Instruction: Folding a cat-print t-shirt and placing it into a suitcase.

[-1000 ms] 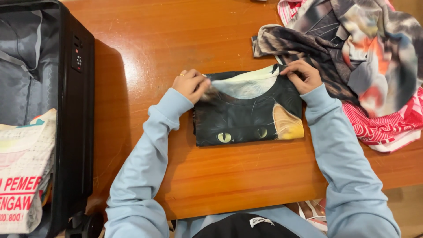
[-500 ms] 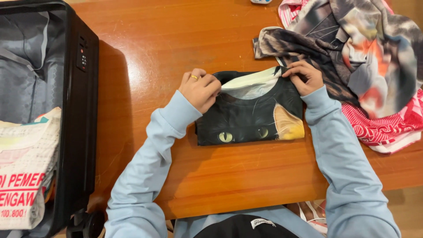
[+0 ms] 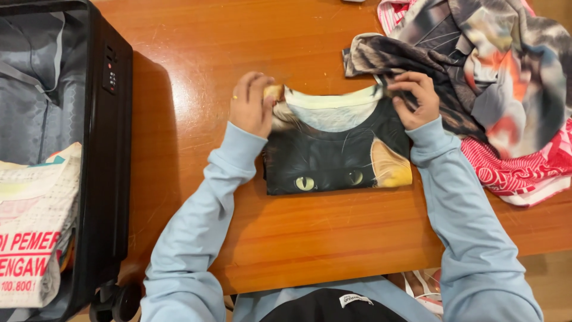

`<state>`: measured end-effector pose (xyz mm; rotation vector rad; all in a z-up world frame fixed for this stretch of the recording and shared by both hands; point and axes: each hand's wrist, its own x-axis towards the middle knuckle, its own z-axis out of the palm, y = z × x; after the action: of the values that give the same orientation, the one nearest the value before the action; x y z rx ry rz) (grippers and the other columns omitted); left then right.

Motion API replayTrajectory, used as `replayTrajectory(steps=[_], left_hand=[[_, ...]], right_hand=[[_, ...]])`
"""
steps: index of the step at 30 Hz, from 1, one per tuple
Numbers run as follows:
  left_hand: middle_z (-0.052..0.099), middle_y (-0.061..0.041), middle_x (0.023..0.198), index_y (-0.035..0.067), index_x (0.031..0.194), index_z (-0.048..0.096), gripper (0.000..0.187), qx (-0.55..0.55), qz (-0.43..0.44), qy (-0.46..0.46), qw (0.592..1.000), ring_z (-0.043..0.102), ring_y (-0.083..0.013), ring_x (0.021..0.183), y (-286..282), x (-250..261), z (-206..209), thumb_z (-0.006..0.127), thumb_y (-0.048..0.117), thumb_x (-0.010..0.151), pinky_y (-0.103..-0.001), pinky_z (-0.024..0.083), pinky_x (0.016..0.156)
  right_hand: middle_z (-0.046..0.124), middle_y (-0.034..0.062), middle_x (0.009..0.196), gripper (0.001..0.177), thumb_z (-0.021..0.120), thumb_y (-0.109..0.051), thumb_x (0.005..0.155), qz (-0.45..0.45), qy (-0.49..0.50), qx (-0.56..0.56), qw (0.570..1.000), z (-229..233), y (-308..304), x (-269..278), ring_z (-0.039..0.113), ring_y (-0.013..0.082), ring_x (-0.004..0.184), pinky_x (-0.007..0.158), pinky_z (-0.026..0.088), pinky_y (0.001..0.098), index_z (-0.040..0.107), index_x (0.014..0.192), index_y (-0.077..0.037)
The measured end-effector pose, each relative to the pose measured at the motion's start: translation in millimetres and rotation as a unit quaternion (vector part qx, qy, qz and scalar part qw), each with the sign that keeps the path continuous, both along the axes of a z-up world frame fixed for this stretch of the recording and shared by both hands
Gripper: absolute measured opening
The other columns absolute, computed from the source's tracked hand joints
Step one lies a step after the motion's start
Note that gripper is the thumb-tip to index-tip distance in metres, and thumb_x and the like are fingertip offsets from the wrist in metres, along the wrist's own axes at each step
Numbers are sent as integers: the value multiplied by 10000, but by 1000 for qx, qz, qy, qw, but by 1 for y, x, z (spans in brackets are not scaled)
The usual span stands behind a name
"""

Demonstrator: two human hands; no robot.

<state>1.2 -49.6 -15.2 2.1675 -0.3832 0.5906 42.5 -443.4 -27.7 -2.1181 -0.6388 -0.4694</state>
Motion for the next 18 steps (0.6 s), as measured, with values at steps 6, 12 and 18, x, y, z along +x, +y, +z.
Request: replayTrajectory(steps=[6,12,18], left_hand=[[368,-119,1635,159,1529,484,547,214,-53,-35,975,279,-373,1539,-28,-19,-7,591,396,1048,-577,209,1249],[337,-41,1679,277,1564,463,568,283,-45,24,958,228,-328,1573,-33,-20,-38,534,510,1051,-579,165,1265],[374,-100,1613,187,1527,473,583,334,-17,-7,943,277,-353,1522,-62,-37,-25,548,482,1029,-623,164,1215]], right_hand=[[531,181,1511,448,679,-171,991,36,-9,-151,988,-5,7,5,465,376,1423,1211,344,468,602,1417,-51],[507,194,1543,473,640,-223,1027,28,-3,-184,983,-4,7,3,435,407,1467,1232,322,492,564,1460,-48],[473,209,1589,466,572,-151,1071,-9,-13,-160,987,18,24,-25,395,417,1522,1269,306,500,508,1516,-28]])
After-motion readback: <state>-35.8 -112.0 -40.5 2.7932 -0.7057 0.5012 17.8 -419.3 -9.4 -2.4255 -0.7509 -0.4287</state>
